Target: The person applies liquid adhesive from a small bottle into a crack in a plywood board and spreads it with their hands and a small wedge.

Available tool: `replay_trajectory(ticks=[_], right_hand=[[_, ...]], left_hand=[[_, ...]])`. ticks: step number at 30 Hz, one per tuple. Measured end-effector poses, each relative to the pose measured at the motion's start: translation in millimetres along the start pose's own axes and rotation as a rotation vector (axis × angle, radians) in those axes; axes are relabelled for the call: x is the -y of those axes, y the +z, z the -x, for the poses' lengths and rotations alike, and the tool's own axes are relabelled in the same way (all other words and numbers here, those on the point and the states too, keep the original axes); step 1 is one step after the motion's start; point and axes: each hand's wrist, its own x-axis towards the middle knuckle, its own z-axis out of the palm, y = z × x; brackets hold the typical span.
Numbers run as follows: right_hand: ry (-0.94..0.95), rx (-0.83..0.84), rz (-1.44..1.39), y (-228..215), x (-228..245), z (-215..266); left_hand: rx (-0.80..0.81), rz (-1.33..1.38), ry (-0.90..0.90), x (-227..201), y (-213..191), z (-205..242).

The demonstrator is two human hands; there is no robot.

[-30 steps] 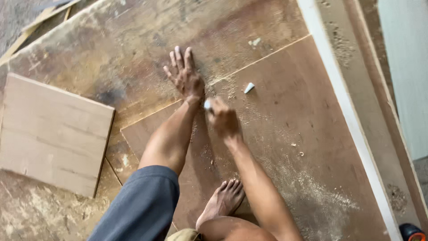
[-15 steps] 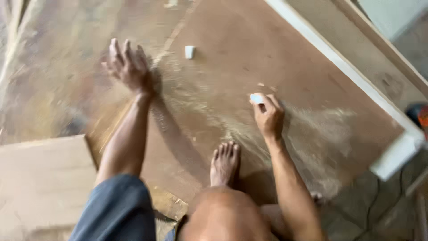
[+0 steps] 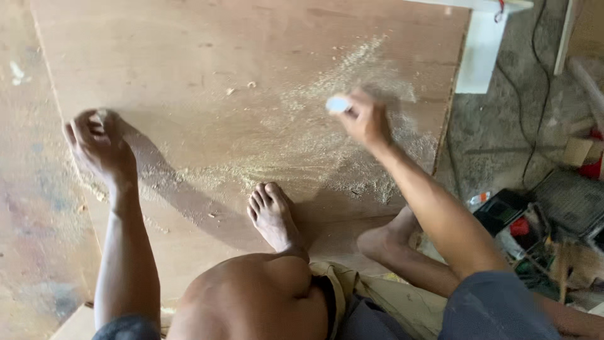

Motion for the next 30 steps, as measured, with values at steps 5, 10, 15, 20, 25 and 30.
replay_trajectory(ticks=[5,10,15,20,25,30], right_hand=[[-0.161,0.331,-0.049,2,-6,75],[-0.043,0.282,0.097,-32,-10,86],[-0.063,0.223,0.126,-27,-33,94],[-0.215,0.259,0.068,-31,-52,88],[-0.331,0.362,-0.037,-39,-57,71],[-0.543,0.232,-0.127,-17,-88,61]], left_hand=[[-0.139,-0.192,0.25,-31,14,53],[0.221,-0.026,0.324,-128,12,102],[0.455,-0.064,0.313,-160,32,117],[0.714,-0.15,0.077,-223,19,113],[0.754,-0.283,-0.038,-238,32,118],[0.781,-0.349,-0.017,-231,42,122]])
